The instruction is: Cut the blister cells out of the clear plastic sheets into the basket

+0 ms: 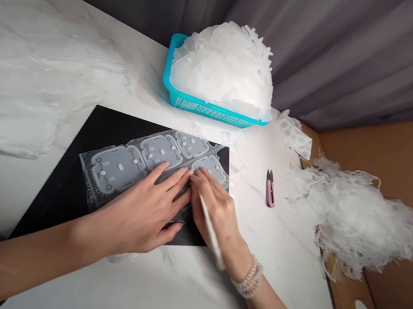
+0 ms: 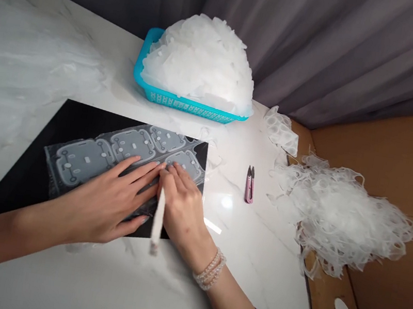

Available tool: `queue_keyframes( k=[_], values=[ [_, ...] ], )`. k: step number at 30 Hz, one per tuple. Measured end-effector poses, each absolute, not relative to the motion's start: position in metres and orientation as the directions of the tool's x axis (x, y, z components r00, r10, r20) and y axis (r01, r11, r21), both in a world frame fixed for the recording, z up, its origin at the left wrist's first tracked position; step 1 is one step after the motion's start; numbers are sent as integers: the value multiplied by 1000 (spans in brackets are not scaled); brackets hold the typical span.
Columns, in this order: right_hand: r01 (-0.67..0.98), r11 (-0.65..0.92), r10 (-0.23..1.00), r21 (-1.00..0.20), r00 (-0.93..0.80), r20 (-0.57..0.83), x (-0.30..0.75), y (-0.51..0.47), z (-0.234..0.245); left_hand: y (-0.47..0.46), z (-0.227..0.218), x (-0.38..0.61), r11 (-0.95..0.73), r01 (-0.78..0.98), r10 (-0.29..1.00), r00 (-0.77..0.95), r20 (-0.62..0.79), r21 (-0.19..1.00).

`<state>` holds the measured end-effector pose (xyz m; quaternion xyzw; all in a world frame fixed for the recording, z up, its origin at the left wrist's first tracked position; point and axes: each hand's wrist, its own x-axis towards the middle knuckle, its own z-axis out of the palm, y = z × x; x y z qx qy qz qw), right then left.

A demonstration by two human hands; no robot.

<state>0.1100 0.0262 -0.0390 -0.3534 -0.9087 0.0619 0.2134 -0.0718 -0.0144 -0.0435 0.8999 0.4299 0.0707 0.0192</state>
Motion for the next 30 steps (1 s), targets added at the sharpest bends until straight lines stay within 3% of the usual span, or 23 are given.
queue_keyframes(
  k=[6,15,17,19,22,24,25,27,30],
  values=[
    [637,769,627,-55,-735,258,110,20,-39,-17,-46,-72,-603,791,798,596,94,105],
    [626,779,619,-25,-763,185,108,22,-36,-18,-43,-71,-585,802,811,583,57,120],
    [625,772,634,-120,-742,215,104,23,-38,-17,-44,-71,-582,803,813,579,62,126],
    [618,711,702,-336,-655,281,108,29,-38,-17,-46,-72,-577,806,817,571,82,134],
    [514,416,908,-750,-272,318,152,56,-29,-18,-47,-74,-577,802,816,565,119,154],
    [339,203,973,-919,36,228,211,80,-18,-18,-46,-74,-582,795,813,568,127,171],
    [237,140,980,-961,103,168,245,92,-12,-19,-45,-75,-583,793,813,570,121,178],
    [75,-10,997,-997,80,-4,313,108,0,-19,-44,-75,-577,795,816,568,104,186],
    [28,17,990,-999,137,21,372,106,9,-19,-43,-75,-568,799,822,562,93,195]
  ],
)
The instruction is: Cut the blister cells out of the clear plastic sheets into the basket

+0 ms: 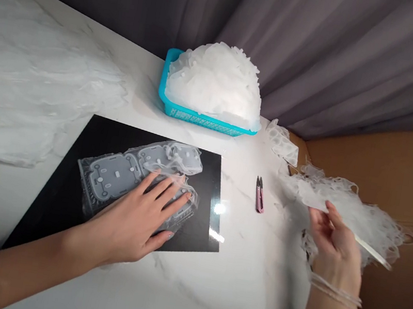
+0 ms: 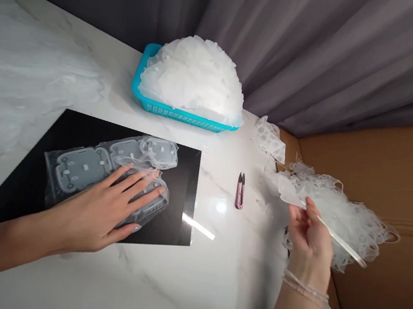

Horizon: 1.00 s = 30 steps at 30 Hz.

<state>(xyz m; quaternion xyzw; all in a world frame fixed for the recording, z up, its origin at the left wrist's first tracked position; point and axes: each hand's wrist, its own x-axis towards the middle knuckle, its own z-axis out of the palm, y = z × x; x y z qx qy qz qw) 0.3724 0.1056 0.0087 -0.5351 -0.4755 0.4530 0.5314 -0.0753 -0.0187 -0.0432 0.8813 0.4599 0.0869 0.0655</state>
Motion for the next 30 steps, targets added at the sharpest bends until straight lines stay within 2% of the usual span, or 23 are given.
queue_keyframes(
  k=[4,5,8,10,12,14,17,19,23,30],
  values=[
    [-31,-73,969,-997,233,-78,344,74,13,-16,-43,-78,-592,768,805,576,140,246],
    [-76,-26,952,-997,301,-47,323,67,15,-15,-41,-78,-596,753,802,575,160,279],
    [-159,-85,984,-984,141,-108,253,51,25,-12,-30,-78,-549,680,831,507,229,486],
    [-152,-86,996,-985,-13,-85,215,44,33,-8,-19,-78,-384,596,911,368,185,705],
    [-104,-63,991,-993,-127,-49,188,37,41,-5,-6,-79,-120,414,967,256,12,902],
    [-42,-38,981,-998,-194,-29,171,31,46,-2,4,-81,125,130,941,298,-159,984],
    [11,-31,968,-999,-248,-33,157,25,49,0,14,-83,333,-237,865,462,-196,913],
    [3,-35,958,-999,-286,-34,153,24,50,-1,18,-83,400,-327,844,495,-205,856],
    [25,-32,944,-999,-328,-39,152,23,51,-5,21,-82,441,-299,836,481,-265,846],
    [51,-48,958,-998,-279,-60,154,18,54,-6,20,-82,434,-222,833,469,-294,873]
  ],
)
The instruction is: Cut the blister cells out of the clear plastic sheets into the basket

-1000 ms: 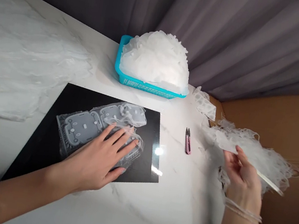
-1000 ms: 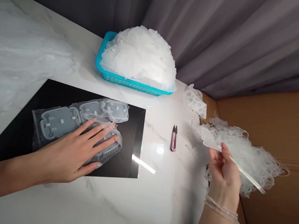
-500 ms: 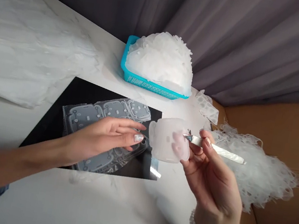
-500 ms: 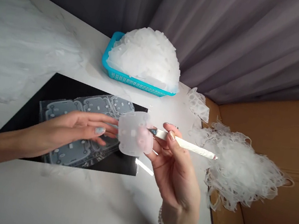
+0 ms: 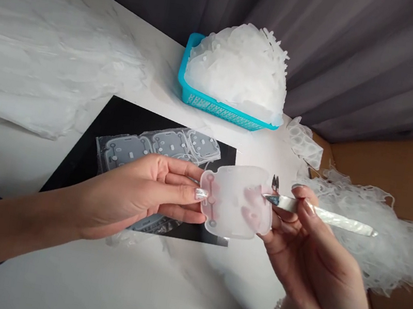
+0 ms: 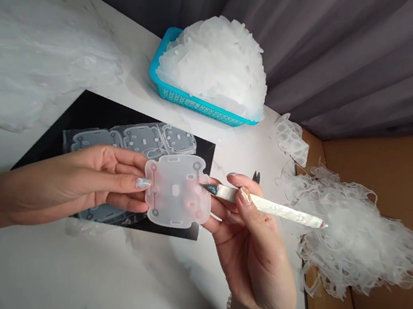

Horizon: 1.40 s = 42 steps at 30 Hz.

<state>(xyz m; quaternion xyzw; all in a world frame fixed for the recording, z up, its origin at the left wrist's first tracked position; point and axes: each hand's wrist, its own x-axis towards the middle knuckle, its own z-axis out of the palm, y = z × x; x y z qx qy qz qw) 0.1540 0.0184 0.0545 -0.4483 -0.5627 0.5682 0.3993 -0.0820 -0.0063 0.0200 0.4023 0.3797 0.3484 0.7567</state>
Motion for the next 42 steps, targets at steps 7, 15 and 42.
queue_keyframes(
  k=[7,15,42],
  values=[
    [13,-62,948,-998,-311,-63,155,19,53,-8,20,-80,459,-279,839,450,-307,844],
    [54,-69,933,-996,-350,-83,157,23,47,-8,22,-83,486,-313,838,433,-333,816],
    [-7,388,903,-922,202,379,146,116,70,1,4,-89,395,49,897,192,-397,917]
  ],
)
